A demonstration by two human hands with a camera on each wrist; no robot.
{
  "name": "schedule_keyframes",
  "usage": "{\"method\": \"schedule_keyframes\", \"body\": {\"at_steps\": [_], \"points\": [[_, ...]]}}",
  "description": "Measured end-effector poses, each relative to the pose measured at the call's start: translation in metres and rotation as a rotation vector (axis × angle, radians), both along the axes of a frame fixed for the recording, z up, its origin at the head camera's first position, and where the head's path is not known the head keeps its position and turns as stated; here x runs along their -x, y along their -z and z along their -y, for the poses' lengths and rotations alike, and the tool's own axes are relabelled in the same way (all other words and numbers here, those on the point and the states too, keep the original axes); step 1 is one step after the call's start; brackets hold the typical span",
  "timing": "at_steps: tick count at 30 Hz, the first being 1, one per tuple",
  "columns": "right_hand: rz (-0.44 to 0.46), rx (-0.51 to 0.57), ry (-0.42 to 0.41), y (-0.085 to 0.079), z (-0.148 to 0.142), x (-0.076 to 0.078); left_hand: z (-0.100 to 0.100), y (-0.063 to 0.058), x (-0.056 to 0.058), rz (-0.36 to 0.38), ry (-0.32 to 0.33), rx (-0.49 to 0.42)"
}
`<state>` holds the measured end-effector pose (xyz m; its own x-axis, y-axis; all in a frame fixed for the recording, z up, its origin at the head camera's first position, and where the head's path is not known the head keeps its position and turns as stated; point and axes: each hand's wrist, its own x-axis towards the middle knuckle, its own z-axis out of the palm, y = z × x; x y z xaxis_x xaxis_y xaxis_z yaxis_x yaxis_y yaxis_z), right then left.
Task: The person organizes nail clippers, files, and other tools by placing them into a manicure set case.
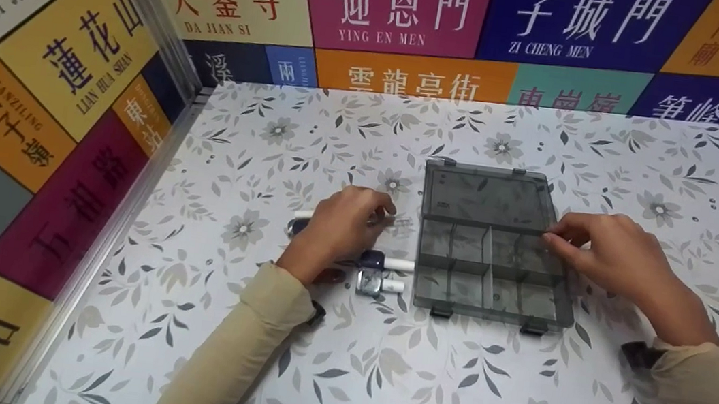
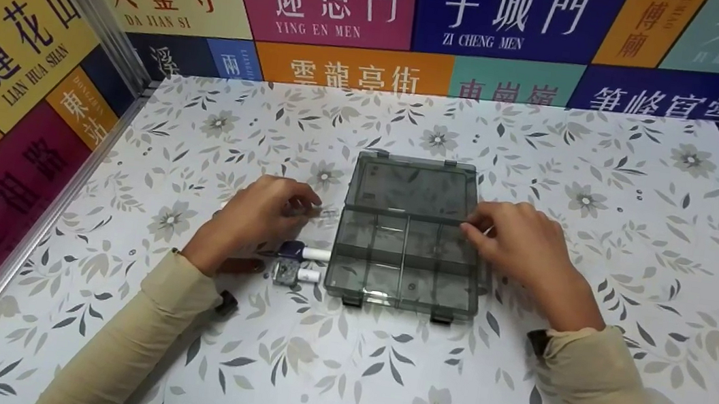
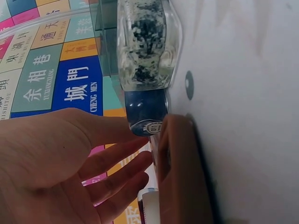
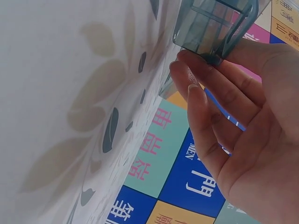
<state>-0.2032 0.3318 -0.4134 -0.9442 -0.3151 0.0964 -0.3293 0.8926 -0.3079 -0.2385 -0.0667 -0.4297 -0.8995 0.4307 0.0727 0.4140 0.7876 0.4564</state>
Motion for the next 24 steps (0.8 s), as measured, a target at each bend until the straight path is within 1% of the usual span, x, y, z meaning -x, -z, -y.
{"method": "schedule_keyframes", "body": {"at_steps": [4, 10, 18, 24], "points": [[-0.003, 0.001, -0.004, 0.0008, -0.0008, 0.0006, 0.0001, 0.0011, 0.0005, -0.007, -0.001, -0.003], [-0.021, 0.019, -0.018, 0.0023, -0.0020, 0.0019, -0.0011, 0.0018, 0.0011, 0.006, -0.008, 0.005], [-0.016, 0.021, -0.018, 0.0019, -0.0019, 0.0014, -0.0021, 0.0025, 0.0008, 0.022, 0.004, -0.005], [-0.015, 0.015, -0.017, 0.0013, -0.0012, 0.0005, -0.0027, 0.0031, -0.0001, 0.005, 0.009, 0.011]]}}
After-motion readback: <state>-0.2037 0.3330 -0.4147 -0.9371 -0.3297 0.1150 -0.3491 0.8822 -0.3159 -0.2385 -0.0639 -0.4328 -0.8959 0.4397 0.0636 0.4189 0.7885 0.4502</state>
